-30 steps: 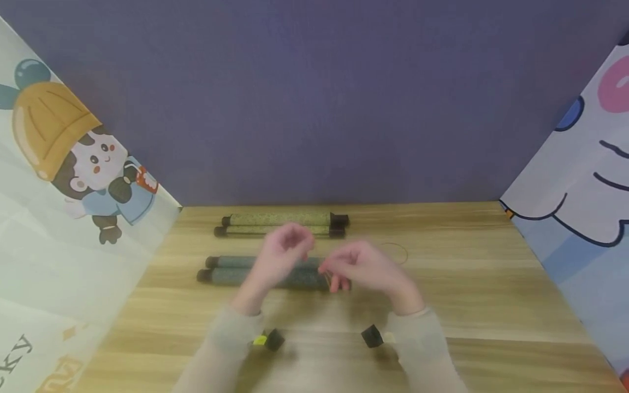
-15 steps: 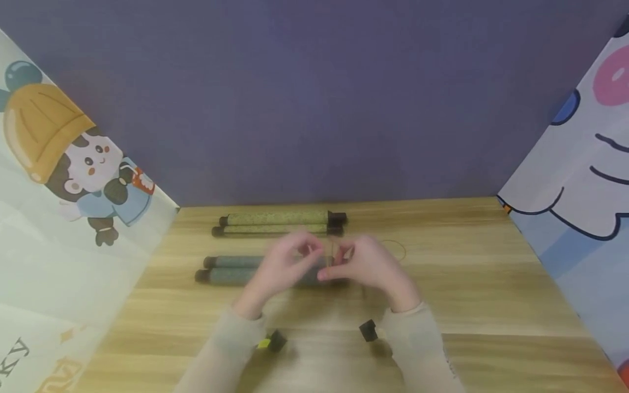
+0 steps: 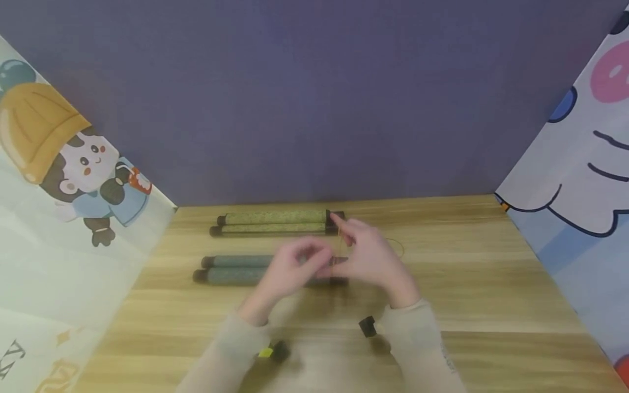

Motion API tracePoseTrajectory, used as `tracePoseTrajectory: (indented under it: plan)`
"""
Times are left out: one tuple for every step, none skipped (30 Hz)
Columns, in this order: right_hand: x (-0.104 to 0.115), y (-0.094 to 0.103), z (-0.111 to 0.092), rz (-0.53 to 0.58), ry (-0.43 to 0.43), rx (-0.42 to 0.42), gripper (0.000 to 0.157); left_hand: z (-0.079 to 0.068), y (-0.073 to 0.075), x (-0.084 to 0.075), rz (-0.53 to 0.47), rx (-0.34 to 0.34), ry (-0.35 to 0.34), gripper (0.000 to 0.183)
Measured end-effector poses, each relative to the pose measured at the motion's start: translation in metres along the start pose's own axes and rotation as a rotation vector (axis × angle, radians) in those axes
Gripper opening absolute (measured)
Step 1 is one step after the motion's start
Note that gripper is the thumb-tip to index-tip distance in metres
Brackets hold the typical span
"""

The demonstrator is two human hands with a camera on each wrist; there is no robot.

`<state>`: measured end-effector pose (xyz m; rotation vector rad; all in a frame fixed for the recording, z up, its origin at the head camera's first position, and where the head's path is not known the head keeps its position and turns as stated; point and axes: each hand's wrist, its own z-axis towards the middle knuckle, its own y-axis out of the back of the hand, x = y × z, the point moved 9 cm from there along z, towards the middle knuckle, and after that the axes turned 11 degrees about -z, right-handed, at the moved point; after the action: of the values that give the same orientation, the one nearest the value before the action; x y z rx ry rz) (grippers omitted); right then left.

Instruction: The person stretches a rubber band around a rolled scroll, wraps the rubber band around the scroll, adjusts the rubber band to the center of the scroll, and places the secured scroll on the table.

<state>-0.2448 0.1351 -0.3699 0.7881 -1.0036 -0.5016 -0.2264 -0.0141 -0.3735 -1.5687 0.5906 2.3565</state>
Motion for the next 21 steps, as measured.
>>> tracePoseTrajectory:
  plan:
    - [0.002,0.000,0.000,-0.026,0.009,-0.007,0.120,0.000,0.000,0.002,-0.018,-0.012,0.024,0.020]
    - [0.003,0.000,0.001,-0.047,0.016,-0.014,0.121,0.000,0.000,0.003,-0.029,-0.022,0.041,0.019]
    - [0.005,0.000,0.001,-0.063,0.022,-0.021,0.121,0.000,0.000,0.003,-0.034,-0.031,0.052,0.017]
    - [0.006,0.000,0.000,-0.074,0.027,-0.026,0.120,0.000,0.000,0.004,-0.039,-0.037,0.061,0.017]
    - [0.008,-0.001,0.000,-0.081,0.039,-0.032,0.118,0.000,0.000,0.005,-0.042,-0.039,0.069,0.016]
    - [0.008,-0.001,0.000,-0.075,0.052,-0.038,0.115,0.000,0.000,0.005,-0.045,-0.036,0.073,0.016]
    - [0.009,0.000,0.000,-0.057,0.073,-0.050,0.110,0.000,0.000,0.005,-0.050,-0.030,0.076,0.015]
    - [0.008,0.001,-0.001,-0.034,0.089,-0.061,0.104,0.000,0.000,0.005,-0.046,-0.026,0.078,0.014]
    - [0.007,0.002,-0.002,-0.007,0.108,-0.073,0.097,0.000,0.001,0.004,-0.047,-0.024,0.082,0.014]
    - [0.006,0.004,-0.003,0.025,0.130,-0.089,0.091,-0.001,0.002,0.004,-0.052,-0.025,0.083,0.013]
    - [0.005,0.006,-0.003,0.061,0.147,-0.104,0.085,-0.001,0.003,0.003,-0.053,-0.027,0.084,0.012]
    - [0.002,0.009,-0.004,0.102,0.162,-0.119,0.079,-0.002,0.003,0.002,-0.052,-0.032,0.082,0.011]
    - [0.000,0.011,-0.004,0.139,0.169,-0.135,0.074,-0.002,0.004,0.000,-0.054,-0.037,0.074,0.011]
    - [-0.003,0.013,-0.004,0.168,0.168,-0.151,0.069,-0.002,0.005,-0.002,-0.050,-0.044,0.063,0.010]
    - [-0.006,0.016,-0.004,0.197,0.170,-0.166,0.066,-0.002,0.005,-0.005,-0.053,-0.047,0.049,0.010]
    - [-0.009,0.017,-0.004,0.227,0.165,-0.178,0.063,-0.002,0.005,-0.007,-0.049,-0.048,0.032,0.010]
    - [-0.012,0.018,-0.003,0.250,0.148,-0.184,0.060,-0.002,0.004,-0.010,-0.044,-0.048,0.019,0.010]
    - [-0.015,0.019,-0.003,0.273,0.126,-0.187,0.057,-0.003,0.003,-0.012,-0.039,-0.045,0.002,0.009]
    - [-0.018,0.020,-0.002,0.292,0.099,-0.188,0.054,-0.003,0.001,-0.014,-0.033,-0.039,-0.016,0.009]
    - [-0.021,0.020,-0.002,0.310,0.071,-0.187,0.052,-0.003,-0.001,-0.016,-0.017,-0.030,-0.034,0.008]
    - [-0.024,0.020,-0.001,0.341,0.034,-0.183,0.049,-0.003,-0.003,-0.018,0.001,-0.018,-0.056,0.007]
